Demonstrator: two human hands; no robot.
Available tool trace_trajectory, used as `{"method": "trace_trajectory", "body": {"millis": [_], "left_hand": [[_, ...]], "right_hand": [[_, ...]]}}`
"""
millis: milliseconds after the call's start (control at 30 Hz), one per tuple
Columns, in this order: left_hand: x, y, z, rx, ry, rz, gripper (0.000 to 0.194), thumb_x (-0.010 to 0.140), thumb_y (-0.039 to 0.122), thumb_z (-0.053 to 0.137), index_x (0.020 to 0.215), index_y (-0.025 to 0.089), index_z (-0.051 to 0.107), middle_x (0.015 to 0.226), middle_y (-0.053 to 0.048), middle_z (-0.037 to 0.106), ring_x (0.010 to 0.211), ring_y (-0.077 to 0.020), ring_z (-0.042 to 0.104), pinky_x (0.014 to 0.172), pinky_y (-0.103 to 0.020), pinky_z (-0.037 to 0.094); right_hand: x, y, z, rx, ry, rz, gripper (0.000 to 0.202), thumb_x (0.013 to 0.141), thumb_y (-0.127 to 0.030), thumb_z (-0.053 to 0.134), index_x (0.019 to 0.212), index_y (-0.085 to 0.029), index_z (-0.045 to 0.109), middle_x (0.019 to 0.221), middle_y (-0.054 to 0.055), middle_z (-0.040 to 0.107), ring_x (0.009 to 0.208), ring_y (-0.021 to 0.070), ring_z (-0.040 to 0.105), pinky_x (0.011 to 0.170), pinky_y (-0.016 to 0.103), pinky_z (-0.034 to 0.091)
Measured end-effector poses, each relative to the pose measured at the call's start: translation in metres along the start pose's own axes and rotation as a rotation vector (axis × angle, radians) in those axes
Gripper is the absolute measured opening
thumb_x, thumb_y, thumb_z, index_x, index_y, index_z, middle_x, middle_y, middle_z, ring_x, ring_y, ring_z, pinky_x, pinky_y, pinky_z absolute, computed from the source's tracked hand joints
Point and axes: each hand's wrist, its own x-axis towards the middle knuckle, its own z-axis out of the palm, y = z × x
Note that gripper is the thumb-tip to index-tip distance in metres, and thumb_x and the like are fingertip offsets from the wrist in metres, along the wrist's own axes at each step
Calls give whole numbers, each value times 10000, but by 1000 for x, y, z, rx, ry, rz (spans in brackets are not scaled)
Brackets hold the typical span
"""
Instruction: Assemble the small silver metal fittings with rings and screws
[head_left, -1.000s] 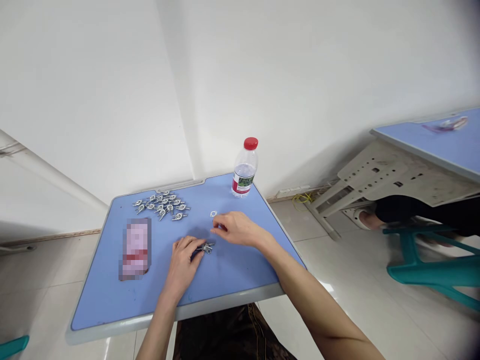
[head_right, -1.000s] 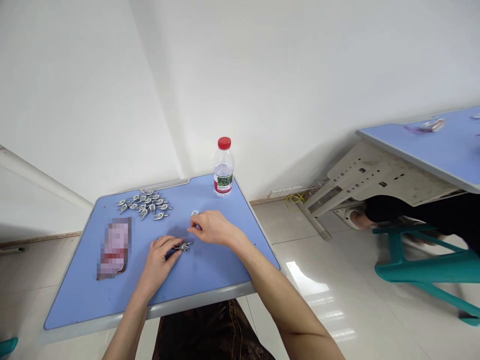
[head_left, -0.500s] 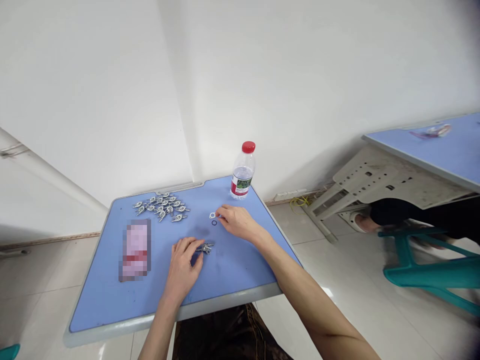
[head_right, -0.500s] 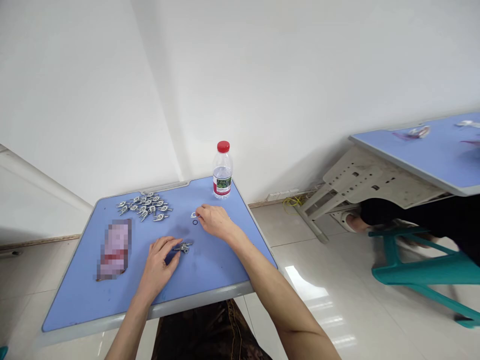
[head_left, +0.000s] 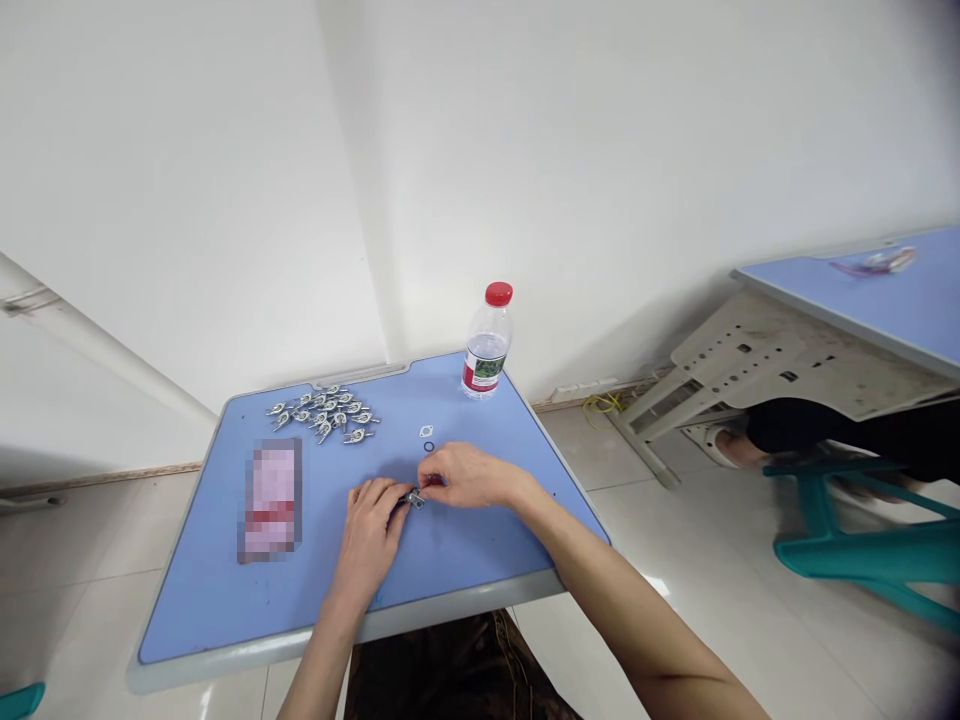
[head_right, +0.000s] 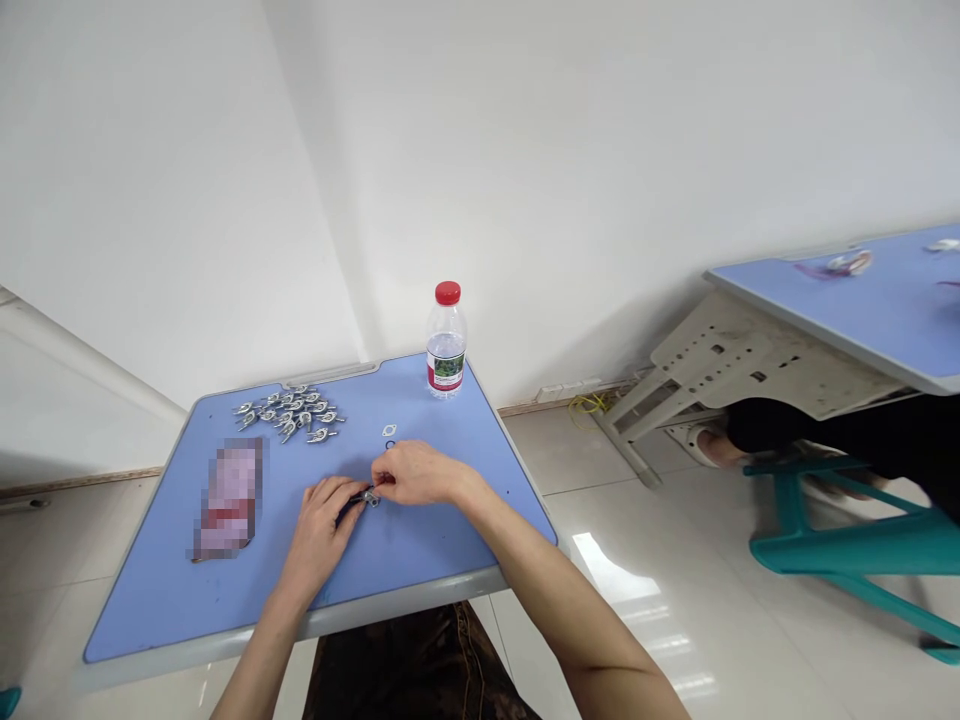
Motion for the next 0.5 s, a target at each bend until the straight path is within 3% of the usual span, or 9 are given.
{"method": "trace_trajectory", "body": {"millis": [167,333,500], "left_hand": [[1,-1,0,13,-5,11,212,889,178,483,1047,236,613,1000,-44,639,944,-207,567,790,-353,410],[0,-1,0,-17,4,-14,281,865,163,505,1123,245,581,1046,-45,637,975,-211,568,841,-376,408],[-1,0,-1,-63,18,-47,315,846,145,494,1139,239,563,1048,-53,638,976,-220,567,845,-396,405]], "right_hand": [[1,0,1,36,13,-14,77,813,-201,600,789,-183,671,730,-11,670,657,113,568,623,212,362],[6,15,-2,-89,262,227,125,860,-141,545,905,-168,658,911,43,662,756,132,598,645,222,356],[12,27,1,-134,256,270,148,851,-194,599,992,-189,647,998,52,645,763,140,612,643,226,353]]}}
